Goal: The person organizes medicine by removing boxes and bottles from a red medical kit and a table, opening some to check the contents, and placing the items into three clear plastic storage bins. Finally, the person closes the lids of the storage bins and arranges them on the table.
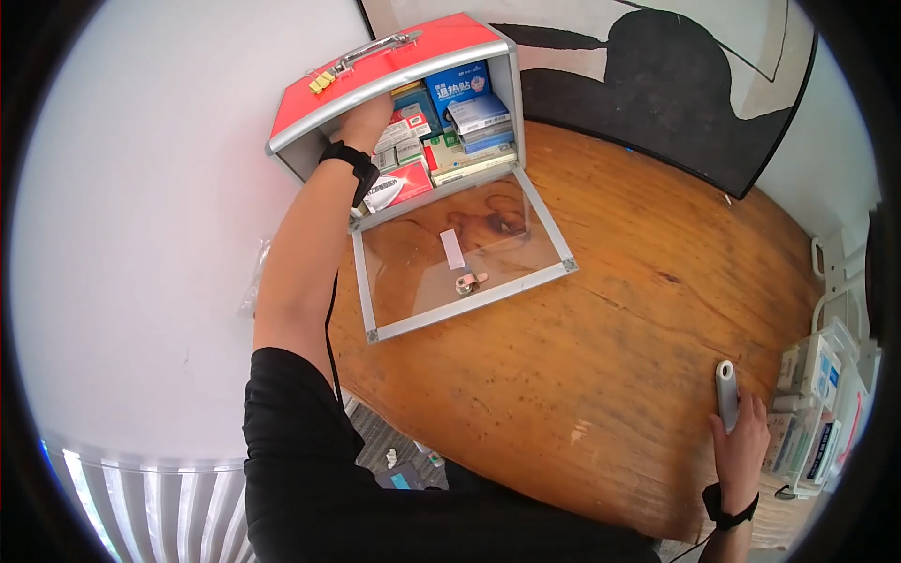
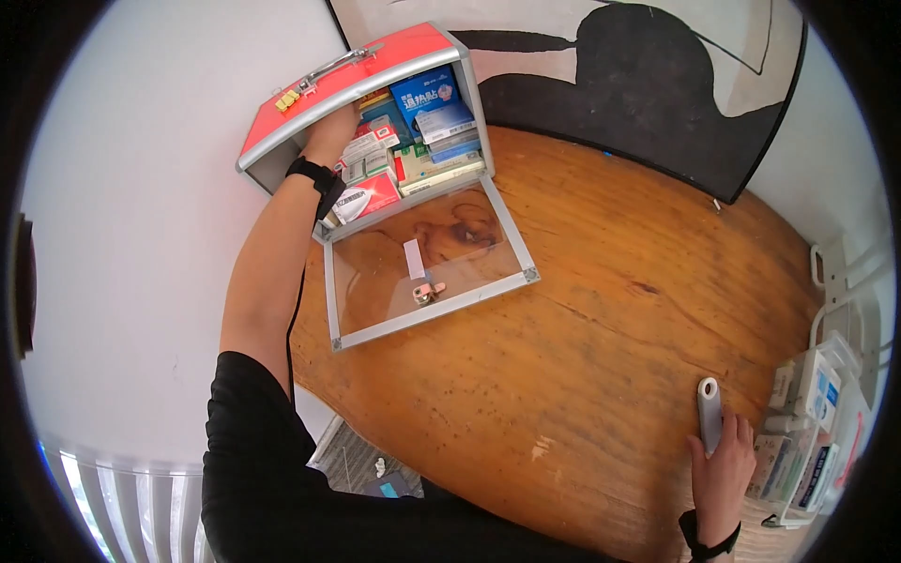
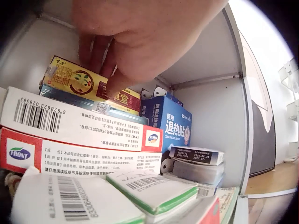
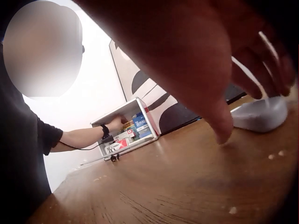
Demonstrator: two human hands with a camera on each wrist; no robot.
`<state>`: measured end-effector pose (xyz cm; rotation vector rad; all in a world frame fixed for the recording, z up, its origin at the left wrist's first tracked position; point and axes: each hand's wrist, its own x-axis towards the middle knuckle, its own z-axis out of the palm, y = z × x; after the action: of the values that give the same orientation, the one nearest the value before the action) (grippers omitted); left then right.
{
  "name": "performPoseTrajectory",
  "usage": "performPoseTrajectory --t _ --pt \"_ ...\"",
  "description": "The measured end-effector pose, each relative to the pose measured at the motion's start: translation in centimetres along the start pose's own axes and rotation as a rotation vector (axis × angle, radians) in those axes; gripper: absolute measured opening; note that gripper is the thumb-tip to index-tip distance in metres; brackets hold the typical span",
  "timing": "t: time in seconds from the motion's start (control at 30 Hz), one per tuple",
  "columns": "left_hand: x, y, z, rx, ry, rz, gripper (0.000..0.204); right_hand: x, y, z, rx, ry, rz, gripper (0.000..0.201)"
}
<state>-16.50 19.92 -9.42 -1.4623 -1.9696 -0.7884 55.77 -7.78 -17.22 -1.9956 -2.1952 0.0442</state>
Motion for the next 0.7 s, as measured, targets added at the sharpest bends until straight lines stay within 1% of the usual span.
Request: performPoseTrajectory --t 0.03,0.07,0.1,0.13,0.17,0.23,0.3,0.33,0.37,0.4,0.47,0.5,0.53,0.57,0.6,0.63,0.67,0.7 --pt "-0.4 -0.2 -0.3 0.000 0.013 0.060 0.028 0.0 0.3 0.4 -0.021 -0.033 0.035 0.055" --pt "-0.8 -0.1 -0.8 0.000 0.028 0.121 0.028 0.1 0.1 0.3 -0.022 -0.026 0.038 0.055" --pt "-1.0 0.0 -1.3 -0.005 0.033 0.124 0.028 0.5 -0.4 -0.1 -0.012 -0.043 0.048 0.049" --pt "-1.5 0.1 -1.8 0.018 0.002 0.148 0.028 0.8 -0.7 -0.5 -0.003 -0.062 0.056 0.045" --pt "-2.1 0.2 -2.3 0.041 -0.029 0.171 0.029 1.1 -0.5 -0.5 -0.008 -0.058 0.059 0.045" --pt "-3.7 0.0 -3.4 0.310 0.002 0.356 0.033 1.6 0.4 -0.3 0.034 -0.053 -0.002 0.034" --pt "-5.8 2.5 -6.9 0.279 -0.055 0.444 0.041 1.6 -0.8 -0.9 0.088 0.050 0.004 0.029" --pt "-7.7 4.7 -9.2 0.195 -0.093 0.429 0.042 1.7 -1.6 -2.0 0.124 0.093 -0.064 0.031" --pt "-9.1 5.7 -10.5 0.086 -0.025 0.592 0.042 1.5 -2.5 -2.7 0.162 0.098 -0.065 0.033" --pt "-10.4 7.9 -12.4 -0.046 -0.251 0.515 0.042 1.5 -3.5 -3.2 0.241 0.148 -0.146 0.033" --pt "-13.6 13.1 -16.6 -0.417 -0.434 0.684 0.039 1.6 -6.5 -4.7 0.243 0.189 -0.301 0.035" --pt "-14.5 16.2 -19.1 -0.575 -0.549 0.873 0.045 1.4 -8.0 -5.2 0.246 0.188 -0.302 0.035" --pt "-16.3 18.7 -21.2 -0.549 -0.480 1.010 0.046 1.5 -9.7 -5.8 0.259 0.182 -0.392 0.036" --pt "-18.4 20.4 -21.7 -0.589 -0.416 1.102 0.045 1.6 -11.1 -6.3 0.276 0.181 -0.490 0.038" --pt "-20.5 22.1 -22.3 -0.609 -0.351 1.197 0.044 1.4 -11.7 -6.6 0.326 0.178 -0.554 0.042" --pt "-21.2 23.5 -24.1 -0.609 -0.296 1.302 0.046 1.2 -12.6 -7.0 0.346 0.184 -0.577 0.042" --pt "-22.3 24.4 -24.4 -0.675 -0.194 1.367 0.043 1.0 -13.3 -7.4 0.403 0.123 -0.611 0.044" --pt "-23.4 24.8 -24.3 -0.712 -0.155 1.399 0.040 0.9 -13.9 -7.8 0.460 0.067 -0.650 0.047"
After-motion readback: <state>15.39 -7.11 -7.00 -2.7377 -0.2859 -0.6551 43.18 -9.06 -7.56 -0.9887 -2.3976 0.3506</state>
